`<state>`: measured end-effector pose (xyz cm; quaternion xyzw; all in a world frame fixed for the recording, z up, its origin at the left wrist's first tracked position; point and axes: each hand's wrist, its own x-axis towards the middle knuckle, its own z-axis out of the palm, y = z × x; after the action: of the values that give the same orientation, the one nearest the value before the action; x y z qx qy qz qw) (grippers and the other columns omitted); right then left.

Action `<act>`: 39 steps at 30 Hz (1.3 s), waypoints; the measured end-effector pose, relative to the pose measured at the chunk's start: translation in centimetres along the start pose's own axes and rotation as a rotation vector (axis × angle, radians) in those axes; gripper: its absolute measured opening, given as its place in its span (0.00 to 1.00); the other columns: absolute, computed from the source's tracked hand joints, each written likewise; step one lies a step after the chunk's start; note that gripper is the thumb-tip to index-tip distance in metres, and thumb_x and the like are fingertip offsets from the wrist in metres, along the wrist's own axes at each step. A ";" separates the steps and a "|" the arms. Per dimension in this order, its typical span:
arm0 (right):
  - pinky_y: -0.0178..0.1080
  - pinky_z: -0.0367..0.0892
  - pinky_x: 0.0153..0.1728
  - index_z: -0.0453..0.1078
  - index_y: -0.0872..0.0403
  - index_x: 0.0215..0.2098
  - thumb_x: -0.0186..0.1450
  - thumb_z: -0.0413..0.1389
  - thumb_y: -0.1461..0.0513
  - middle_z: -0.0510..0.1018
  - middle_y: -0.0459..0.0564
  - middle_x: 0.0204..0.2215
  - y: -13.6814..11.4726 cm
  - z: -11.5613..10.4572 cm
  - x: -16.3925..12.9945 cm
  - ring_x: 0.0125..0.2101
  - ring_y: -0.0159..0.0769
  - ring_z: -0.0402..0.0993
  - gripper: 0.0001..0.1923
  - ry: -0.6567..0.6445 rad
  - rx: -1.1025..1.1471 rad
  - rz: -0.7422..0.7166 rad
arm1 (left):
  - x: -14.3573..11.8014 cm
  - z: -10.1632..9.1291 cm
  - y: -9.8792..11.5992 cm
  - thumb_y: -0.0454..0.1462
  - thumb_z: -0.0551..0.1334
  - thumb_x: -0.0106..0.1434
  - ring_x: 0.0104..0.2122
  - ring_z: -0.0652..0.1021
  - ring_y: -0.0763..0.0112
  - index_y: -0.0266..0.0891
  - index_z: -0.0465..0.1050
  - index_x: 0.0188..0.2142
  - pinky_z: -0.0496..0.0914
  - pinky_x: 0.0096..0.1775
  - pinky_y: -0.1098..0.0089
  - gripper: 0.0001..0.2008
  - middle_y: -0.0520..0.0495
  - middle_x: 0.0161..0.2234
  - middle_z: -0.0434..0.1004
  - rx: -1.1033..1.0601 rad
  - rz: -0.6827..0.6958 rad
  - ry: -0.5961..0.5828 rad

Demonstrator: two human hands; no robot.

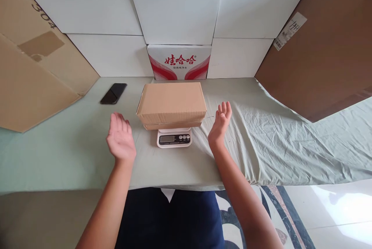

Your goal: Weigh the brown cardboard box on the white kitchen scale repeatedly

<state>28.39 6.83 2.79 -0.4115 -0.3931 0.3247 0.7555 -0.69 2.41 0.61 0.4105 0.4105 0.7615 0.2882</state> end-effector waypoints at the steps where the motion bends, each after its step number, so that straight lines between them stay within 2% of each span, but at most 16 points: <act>1: 0.62 0.45 0.71 0.59 0.39 0.64 0.66 0.48 0.48 0.62 0.47 0.68 -0.1 0.0 0.2 0.71 0.49 0.54 0.29 0.009 0.007 0.021 | 0.0 0.0 -0.1 0.55 0.49 0.68 0.73 0.51 0.61 0.54 0.60 0.68 0.51 0.70 0.58 0.31 0.54 0.73 0.51 -0.011 -0.008 -0.014; 4: 0.61 0.44 0.71 0.61 0.41 0.63 0.64 0.49 0.48 0.64 0.48 0.67 -0.1 0.3 0.1 0.71 0.49 0.56 0.29 -0.017 0.042 0.088 | -0.4 0.4 -0.2 0.53 0.52 0.68 0.73 0.52 0.61 0.52 0.62 0.67 0.50 0.70 0.58 0.30 0.52 0.73 0.52 -0.021 -0.035 -0.093; 8: 0.60 0.46 0.72 0.61 0.43 0.63 0.63 0.53 0.46 0.64 0.49 0.68 0.0 0.9 -0.9 0.71 0.50 0.55 0.31 -0.162 0.070 0.129 | -1.0 1.0 -0.1 0.53 0.53 0.69 0.73 0.52 0.59 0.50 0.60 0.68 0.51 0.70 0.59 0.31 0.50 0.73 0.52 0.017 -0.064 -0.212; 12: 0.59 0.53 0.69 0.59 0.42 0.65 0.65 0.52 0.44 0.65 0.48 0.67 0.4 1.3 -2.1 0.70 0.51 0.56 0.32 -0.306 0.010 0.100 | -1.7 1.2 0.0 0.54 0.54 0.69 0.72 0.55 0.55 0.49 0.56 0.70 0.53 0.70 0.57 0.33 0.48 0.72 0.53 0.060 -0.070 -0.320; 15: 0.57 0.56 0.68 0.63 0.43 0.63 0.65 0.52 0.46 0.68 0.48 0.65 0.4 1.7 -2.9 0.68 0.52 0.59 0.30 -0.362 -0.017 0.059 | -2.2 1.4 0.2 0.54 0.55 0.68 0.72 0.56 0.52 0.47 0.55 0.70 0.54 0.69 0.56 0.35 0.45 0.72 0.55 0.081 -0.076 -0.390; 17: 0.57 0.58 0.67 0.63 0.42 0.62 0.65 0.53 0.47 0.69 0.48 0.64 0.4 2.2 -3.0 0.66 0.51 0.62 0.28 -0.383 -0.019 0.045 | -2.0 1.8 0.4 0.54 0.54 0.69 0.72 0.56 0.53 0.47 0.55 0.70 0.54 0.69 0.55 0.34 0.45 0.72 0.55 0.076 -0.089 -0.396; 20: 0.56 0.60 0.66 0.63 0.41 0.61 0.64 0.52 0.48 0.70 0.47 0.62 0.4 3.4 -1.3 0.64 0.51 0.64 0.27 -0.371 -0.049 -0.008 | 0.0 2.9 0.6 0.54 0.51 0.70 0.72 0.56 0.56 0.50 0.57 0.69 0.53 0.70 0.56 0.31 0.47 0.72 0.56 0.052 -0.104 -0.363; 23: 0.54 0.61 0.65 0.63 0.42 0.60 0.63 0.52 0.49 0.71 0.47 0.60 1.2 5.6 2.3 0.63 0.49 0.64 0.27 -0.340 -0.064 -0.087 | 3.9 4.8 -0.2 0.55 0.51 0.70 0.72 0.55 0.60 0.51 0.59 0.68 0.52 0.70 0.58 0.30 0.49 0.72 0.55 0.040 -0.066 -0.382; 26: 0.55 0.56 0.68 0.63 0.43 0.61 0.63 0.50 0.50 0.71 0.46 0.61 3.1 8.1 6.0 0.65 0.47 0.61 0.28 -0.313 -0.041 -0.132 | 7.9 6.9 -2.7 0.57 0.53 0.68 0.72 0.56 0.61 0.51 0.62 0.67 0.52 0.70 0.59 0.32 0.49 0.71 0.58 0.032 -0.062 -0.351; 28: 0.54 0.52 0.70 0.63 0.43 0.61 0.63 0.50 0.51 0.71 0.45 0.62 4.8 9.6 7.7 0.66 0.44 0.59 0.27 -0.288 -0.034 -0.114 | 9.6 7.8 -5.0 0.59 0.53 0.67 0.71 0.58 0.61 0.49 0.63 0.66 0.53 0.69 0.58 0.34 0.46 0.71 0.59 -0.012 -0.141 -0.288; 30: 0.52 0.53 0.71 0.65 0.44 0.60 0.63 0.50 0.51 0.71 0.44 0.62 6.6 10.5 8.6 0.66 0.43 0.61 0.27 -0.304 -0.015 -0.054 | 10.5 8.1 -7.0 0.60 0.53 0.66 0.71 0.58 0.62 0.47 0.63 0.66 0.53 0.69 0.59 0.35 0.45 0.71 0.58 -0.035 -0.188 -0.211; 33: 0.53 0.55 0.70 0.66 0.45 0.58 0.62 0.50 0.51 0.73 0.44 0.60 8.6 10.8 8.9 0.64 0.43 0.63 0.26 -0.308 0.001 0.029 | 10.8 7.8 -8.7 0.61 0.52 0.66 0.71 0.58 0.63 0.45 0.64 0.66 0.53 0.69 0.61 0.36 0.44 0.71 0.59 -0.047 -0.176 -0.196; 39: 0.55 0.57 0.69 0.69 0.45 0.52 0.62 0.52 0.50 0.76 0.45 0.56 9.4 9.7 9.2 0.61 0.46 0.66 0.21 -0.269 -0.024 0.082 | 10.5 7.7 -8.8 0.63 0.52 0.65 0.71 0.57 0.62 0.47 0.63 0.66 0.52 0.69 0.61 0.38 0.46 0.71 0.57 -0.037 -0.220 -0.267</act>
<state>22.91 22.13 0.94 -0.3888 -0.4778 0.4027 0.6770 1.59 17.93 -0.36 0.4553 0.3967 0.6715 0.4294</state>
